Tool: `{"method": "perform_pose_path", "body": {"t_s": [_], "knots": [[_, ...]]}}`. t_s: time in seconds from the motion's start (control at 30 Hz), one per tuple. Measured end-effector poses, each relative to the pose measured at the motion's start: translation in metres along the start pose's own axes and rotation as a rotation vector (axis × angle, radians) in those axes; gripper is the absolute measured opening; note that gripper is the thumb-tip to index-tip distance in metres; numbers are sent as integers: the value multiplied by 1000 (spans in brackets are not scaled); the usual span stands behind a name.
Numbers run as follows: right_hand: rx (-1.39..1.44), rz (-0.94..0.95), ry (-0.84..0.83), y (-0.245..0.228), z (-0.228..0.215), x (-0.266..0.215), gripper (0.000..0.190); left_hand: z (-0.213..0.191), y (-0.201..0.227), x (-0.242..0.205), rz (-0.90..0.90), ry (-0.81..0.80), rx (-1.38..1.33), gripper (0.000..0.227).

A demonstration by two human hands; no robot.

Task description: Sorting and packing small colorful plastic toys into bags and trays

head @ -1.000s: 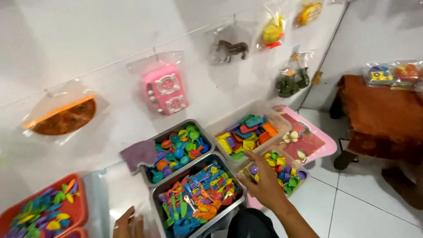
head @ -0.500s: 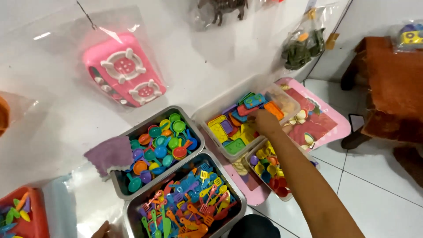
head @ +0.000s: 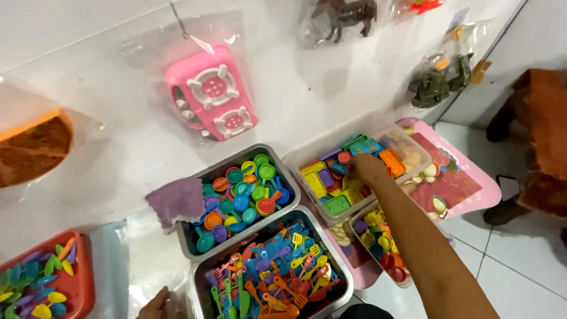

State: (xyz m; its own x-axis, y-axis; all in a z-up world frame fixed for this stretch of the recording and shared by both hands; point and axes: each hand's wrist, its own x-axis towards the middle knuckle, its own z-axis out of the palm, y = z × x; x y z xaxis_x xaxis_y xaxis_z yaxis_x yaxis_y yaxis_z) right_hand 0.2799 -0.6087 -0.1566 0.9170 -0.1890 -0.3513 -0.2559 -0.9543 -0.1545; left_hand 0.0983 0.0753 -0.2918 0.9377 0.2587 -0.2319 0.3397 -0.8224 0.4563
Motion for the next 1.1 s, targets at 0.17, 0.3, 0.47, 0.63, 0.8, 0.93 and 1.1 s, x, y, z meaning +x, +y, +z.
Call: {"method": "perform_pose_path", "body": {"t_s": [0.17, 0.3, 0.47, 0.63, 0.8, 0.93, 1.1], "knots": [[645, -77, 245, 50, 4, -14, 10, -66, 160, -124, 202, 451, -160, 56], [871, -20, 312, 61, -15, -51, 11, -73, 156, -121, 393, 447, -149, 57], [807, -69, 566, 12, -52, -122, 19, -100, 185, -168, 656, 749, -294, 39], [806, -331, 335, -154, -80, -285, 11, -141, 235, -211, 617, 451, -785, 46], [659, -1154, 165, -276, -48, -376, 20, -158, 268, -204, 576, -125, -1376, 75], [797, -1083, 23, -329, -38, -338, 29, -183, 233, -177, 420, 102, -1461, 63], [282, -831, 336, -397, -38, -261, 64, -180, 169, -128, -17, 370, -1533, 38]]}}
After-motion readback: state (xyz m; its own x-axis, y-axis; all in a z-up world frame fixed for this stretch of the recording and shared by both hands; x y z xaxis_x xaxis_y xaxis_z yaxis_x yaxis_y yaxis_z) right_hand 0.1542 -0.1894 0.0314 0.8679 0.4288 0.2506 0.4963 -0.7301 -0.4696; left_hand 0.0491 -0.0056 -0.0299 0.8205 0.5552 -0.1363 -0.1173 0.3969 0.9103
